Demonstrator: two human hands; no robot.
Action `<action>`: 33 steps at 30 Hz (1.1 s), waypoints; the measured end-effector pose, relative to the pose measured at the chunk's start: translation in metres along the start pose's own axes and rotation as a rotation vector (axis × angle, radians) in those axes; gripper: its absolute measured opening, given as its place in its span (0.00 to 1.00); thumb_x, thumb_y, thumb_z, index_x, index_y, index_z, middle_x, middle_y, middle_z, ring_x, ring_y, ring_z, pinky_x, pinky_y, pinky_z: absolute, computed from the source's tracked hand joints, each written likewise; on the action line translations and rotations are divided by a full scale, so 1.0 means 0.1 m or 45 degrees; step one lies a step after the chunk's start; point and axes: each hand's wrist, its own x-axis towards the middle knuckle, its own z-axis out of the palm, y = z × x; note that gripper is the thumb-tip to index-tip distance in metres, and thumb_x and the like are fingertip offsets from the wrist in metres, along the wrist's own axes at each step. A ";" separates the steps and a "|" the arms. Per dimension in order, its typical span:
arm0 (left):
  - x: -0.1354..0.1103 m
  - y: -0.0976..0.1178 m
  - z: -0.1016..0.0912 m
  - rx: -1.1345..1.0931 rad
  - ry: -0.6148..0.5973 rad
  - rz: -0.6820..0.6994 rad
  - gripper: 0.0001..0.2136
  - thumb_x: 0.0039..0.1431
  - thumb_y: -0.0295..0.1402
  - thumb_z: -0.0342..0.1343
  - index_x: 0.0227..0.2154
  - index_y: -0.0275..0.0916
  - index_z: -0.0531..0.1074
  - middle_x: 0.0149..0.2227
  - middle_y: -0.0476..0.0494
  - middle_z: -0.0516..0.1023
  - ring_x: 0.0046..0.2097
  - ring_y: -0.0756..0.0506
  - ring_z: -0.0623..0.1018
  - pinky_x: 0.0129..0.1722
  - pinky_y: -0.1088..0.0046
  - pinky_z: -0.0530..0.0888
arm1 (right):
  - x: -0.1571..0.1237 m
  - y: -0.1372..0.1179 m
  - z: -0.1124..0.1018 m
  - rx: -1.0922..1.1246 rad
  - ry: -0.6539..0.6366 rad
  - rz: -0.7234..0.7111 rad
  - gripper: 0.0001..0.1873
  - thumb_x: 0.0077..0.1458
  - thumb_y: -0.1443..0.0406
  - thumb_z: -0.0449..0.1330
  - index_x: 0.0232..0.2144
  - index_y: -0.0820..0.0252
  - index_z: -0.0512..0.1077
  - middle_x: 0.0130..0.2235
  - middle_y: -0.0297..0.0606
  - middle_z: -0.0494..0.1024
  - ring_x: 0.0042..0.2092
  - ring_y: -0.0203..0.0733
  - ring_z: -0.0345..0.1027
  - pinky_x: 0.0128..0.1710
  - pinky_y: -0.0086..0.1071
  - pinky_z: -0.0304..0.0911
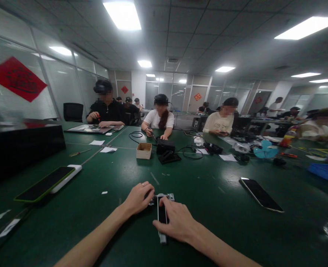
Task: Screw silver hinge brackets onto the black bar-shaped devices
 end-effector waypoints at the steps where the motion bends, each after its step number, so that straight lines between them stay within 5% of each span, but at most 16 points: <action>1: 0.00 -0.01 0.00 -0.002 0.016 0.004 0.11 0.64 0.32 0.42 0.31 0.37 0.69 0.31 0.45 0.72 0.34 0.48 0.71 0.36 0.72 0.67 | 0.02 0.01 -0.01 -0.009 -0.002 0.046 0.20 0.51 0.54 0.58 0.44 0.56 0.63 0.34 0.36 0.74 0.33 0.41 0.68 0.31 0.31 0.58; 5: 0.00 -0.01 0.00 -0.010 0.038 0.005 0.11 0.64 0.31 0.42 0.32 0.37 0.69 0.32 0.45 0.72 0.33 0.48 0.72 0.36 0.72 0.67 | 0.11 0.26 -0.19 -0.018 0.096 0.216 0.15 0.52 0.67 0.55 0.44 0.57 0.62 0.30 0.32 0.73 0.30 0.38 0.68 0.29 0.29 0.56; 8: 0.00 -0.02 0.01 -0.006 0.037 0.005 0.11 0.64 0.32 0.42 0.32 0.37 0.69 0.32 0.45 0.72 0.33 0.48 0.71 0.35 0.73 0.67 | 0.10 0.40 -0.29 0.068 0.167 0.204 0.11 0.56 0.64 0.54 0.42 0.58 0.62 0.31 0.33 0.72 0.33 0.38 0.67 0.32 0.30 0.59; 13: 0.00 -0.04 0.04 -0.026 0.038 -0.008 0.11 0.64 0.32 0.43 0.32 0.37 0.69 0.32 0.45 0.72 0.33 0.48 0.71 0.36 0.73 0.67 | 0.00 0.17 -0.16 0.096 0.095 0.052 0.17 0.53 0.55 0.57 0.42 0.56 0.64 0.43 0.37 0.69 0.41 0.42 0.66 0.37 0.33 0.62; 18: 0.01 -0.04 0.02 -0.046 0.062 -0.044 0.11 0.64 0.32 0.43 0.31 0.37 0.69 0.32 0.45 0.72 0.34 0.48 0.72 0.36 0.73 0.68 | 0.04 0.15 -0.07 0.084 0.025 0.113 0.14 0.50 0.63 0.57 0.41 0.56 0.65 0.45 0.37 0.66 0.40 0.41 0.66 0.38 0.32 0.62; 23: -0.01 -0.05 0.00 -0.060 0.048 -0.048 0.10 0.64 0.32 0.43 0.33 0.37 0.70 0.33 0.45 0.73 0.34 0.48 0.72 0.37 0.73 0.68 | 0.22 0.84 -0.20 -0.034 0.152 0.265 0.12 0.49 0.64 0.56 0.39 0.57 0.65 0.42 0.37 0.68 0.40 0.40 0.66 0.39 0.30 0.60; 25: -0.01 -0.06 0.01 -0.071 0.040 -0.050 0.10 0.64 0.32 0.43 0.34 0.37 0.70 0.34 0.45 0.73 0.35 0.48 0.72 0.37 0.72 0.68 | 0.26 1.22 -0.31 -0.191 0.232 0.464 0.12 0.50 0.63 0.56 0.40 0.56 0.65 0.42 0.36 0.68 0.40 0.39 0.67 0.39 0.29 0.60; 33: 0.00 -0.10 0.06 -0.067 -0.007 -0.057 0.10 0.63 0.31 0.44 0.32 0.37 0.69 0.32 0.46 0.73 0.34 0.48 0.72 0.36 0.72 0.68 | 0.07 2.61 -0.82 -0.438 0.429 0.995 0.18 0.56 0.62 0.52 0.46 0.68 0.63 0.45 0.54 0.67 0.45 0.52 0.66 0.41 0.38 0.61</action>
